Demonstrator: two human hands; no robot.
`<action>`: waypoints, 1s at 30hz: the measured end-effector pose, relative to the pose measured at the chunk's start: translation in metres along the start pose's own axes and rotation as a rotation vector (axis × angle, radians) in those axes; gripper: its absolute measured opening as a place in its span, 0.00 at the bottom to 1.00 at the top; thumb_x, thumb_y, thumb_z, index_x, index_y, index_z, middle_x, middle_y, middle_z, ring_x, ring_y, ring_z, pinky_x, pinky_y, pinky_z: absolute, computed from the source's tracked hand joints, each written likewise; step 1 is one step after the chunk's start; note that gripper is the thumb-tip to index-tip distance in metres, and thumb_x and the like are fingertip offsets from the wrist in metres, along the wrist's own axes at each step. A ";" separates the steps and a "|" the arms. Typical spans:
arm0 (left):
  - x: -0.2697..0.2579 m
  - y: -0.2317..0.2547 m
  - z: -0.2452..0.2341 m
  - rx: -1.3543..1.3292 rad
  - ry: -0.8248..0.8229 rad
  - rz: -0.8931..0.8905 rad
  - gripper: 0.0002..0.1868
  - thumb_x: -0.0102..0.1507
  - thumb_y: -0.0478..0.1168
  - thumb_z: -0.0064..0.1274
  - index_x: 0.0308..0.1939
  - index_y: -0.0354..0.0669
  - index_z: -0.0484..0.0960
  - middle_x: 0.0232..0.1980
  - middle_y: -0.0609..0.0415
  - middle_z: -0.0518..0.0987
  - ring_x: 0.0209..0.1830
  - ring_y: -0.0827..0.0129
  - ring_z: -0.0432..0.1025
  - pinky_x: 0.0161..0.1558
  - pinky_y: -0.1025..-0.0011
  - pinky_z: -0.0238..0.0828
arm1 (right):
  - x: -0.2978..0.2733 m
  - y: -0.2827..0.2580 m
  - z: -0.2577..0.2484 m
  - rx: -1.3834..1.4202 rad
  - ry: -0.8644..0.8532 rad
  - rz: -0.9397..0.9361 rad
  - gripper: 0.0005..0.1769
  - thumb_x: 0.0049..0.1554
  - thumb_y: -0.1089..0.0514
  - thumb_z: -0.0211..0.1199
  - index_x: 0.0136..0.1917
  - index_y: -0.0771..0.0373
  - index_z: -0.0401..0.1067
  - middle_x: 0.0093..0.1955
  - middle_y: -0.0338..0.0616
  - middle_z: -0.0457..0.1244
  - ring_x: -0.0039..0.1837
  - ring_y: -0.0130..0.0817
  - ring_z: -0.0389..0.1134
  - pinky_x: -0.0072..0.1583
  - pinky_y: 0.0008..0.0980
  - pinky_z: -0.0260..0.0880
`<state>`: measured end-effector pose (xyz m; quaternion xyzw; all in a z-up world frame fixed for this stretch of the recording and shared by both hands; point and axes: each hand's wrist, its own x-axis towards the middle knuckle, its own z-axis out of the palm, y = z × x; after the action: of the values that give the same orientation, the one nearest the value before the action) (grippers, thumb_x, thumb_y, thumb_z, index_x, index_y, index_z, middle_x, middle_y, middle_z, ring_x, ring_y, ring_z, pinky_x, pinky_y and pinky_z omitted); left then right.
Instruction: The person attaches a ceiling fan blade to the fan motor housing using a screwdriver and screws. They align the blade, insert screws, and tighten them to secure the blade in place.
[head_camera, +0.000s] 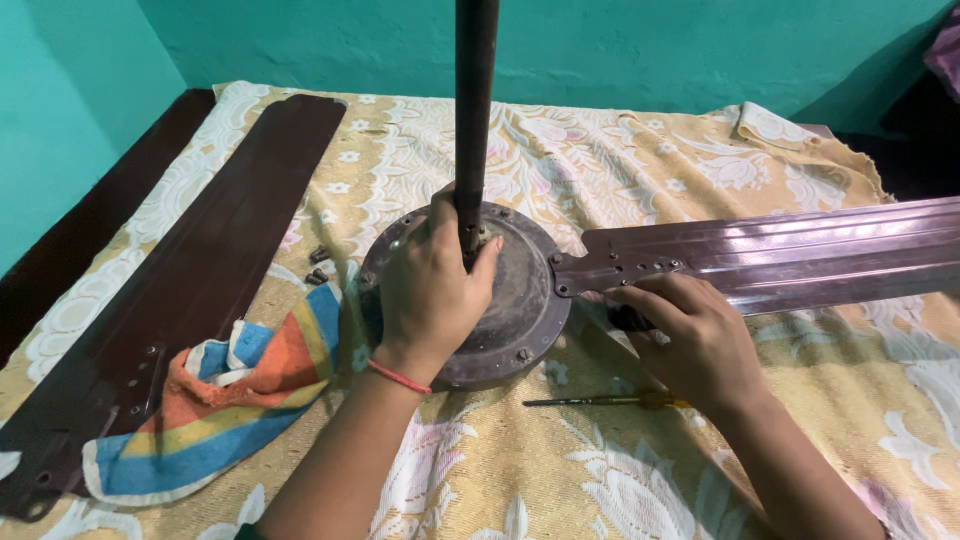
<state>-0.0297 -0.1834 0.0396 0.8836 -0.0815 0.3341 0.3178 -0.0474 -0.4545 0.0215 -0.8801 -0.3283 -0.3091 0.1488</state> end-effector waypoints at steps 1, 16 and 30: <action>0.001 0.003 -0.002 -0.015 -0.011 -0.015 0.23 0.61 0.43 0.66 0.53 0.36 0.73 0.40 0.43 0.81 0.39 0.50 0.80 0.38 0.59 0.77 | 0.001 -0.003 -0.001 0.003 -0.004 0.004 0.23 0.39 0.64 0.73 0.51 0.59 0.81 0.50 0.46 0.71 0.52 0.44 0.73 0.53 0.41 0.75; -0.023 0.030 0.011 -0.117 0.093 0.513 0.18 0.71 0.36 0.60 0.62 0.42 0.72 0.54 0.51 0.79 0.58 0.61 0.74 0.62 0.65 0.66 | 0.004 -0.010 -0.002 0.045 -0.025 -0.113 0.16 0.49 0.55 0.74 0.51 0.60 0.81 0.49 0.43 0.71 0.51 0.38 0.72 0.54 0.39 0.73; -0.024 0.028 0.015 0.037 -0.331 0.480 0.17 0.61 0.48 0.59 0.44 0.37 0.87 0.53 0.48 0.83 0.63 0.57 0.72 0.70 0.50 0.59 | 0.005 -0.011 -0.003 0.048 0.023 -0.126 0.11 0.49 0.56 0.75 0.47 0.57 0.81 0.47 0.41 0.72 0.50 0.36 0.74 0.51 0.36 0.76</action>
<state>-0.0502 -0.2163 0.0303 0.8872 -0.3330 0.2524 0.1957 -0.0532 -0.4453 0.0271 -0.8503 -0.3885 -0.3199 0.1541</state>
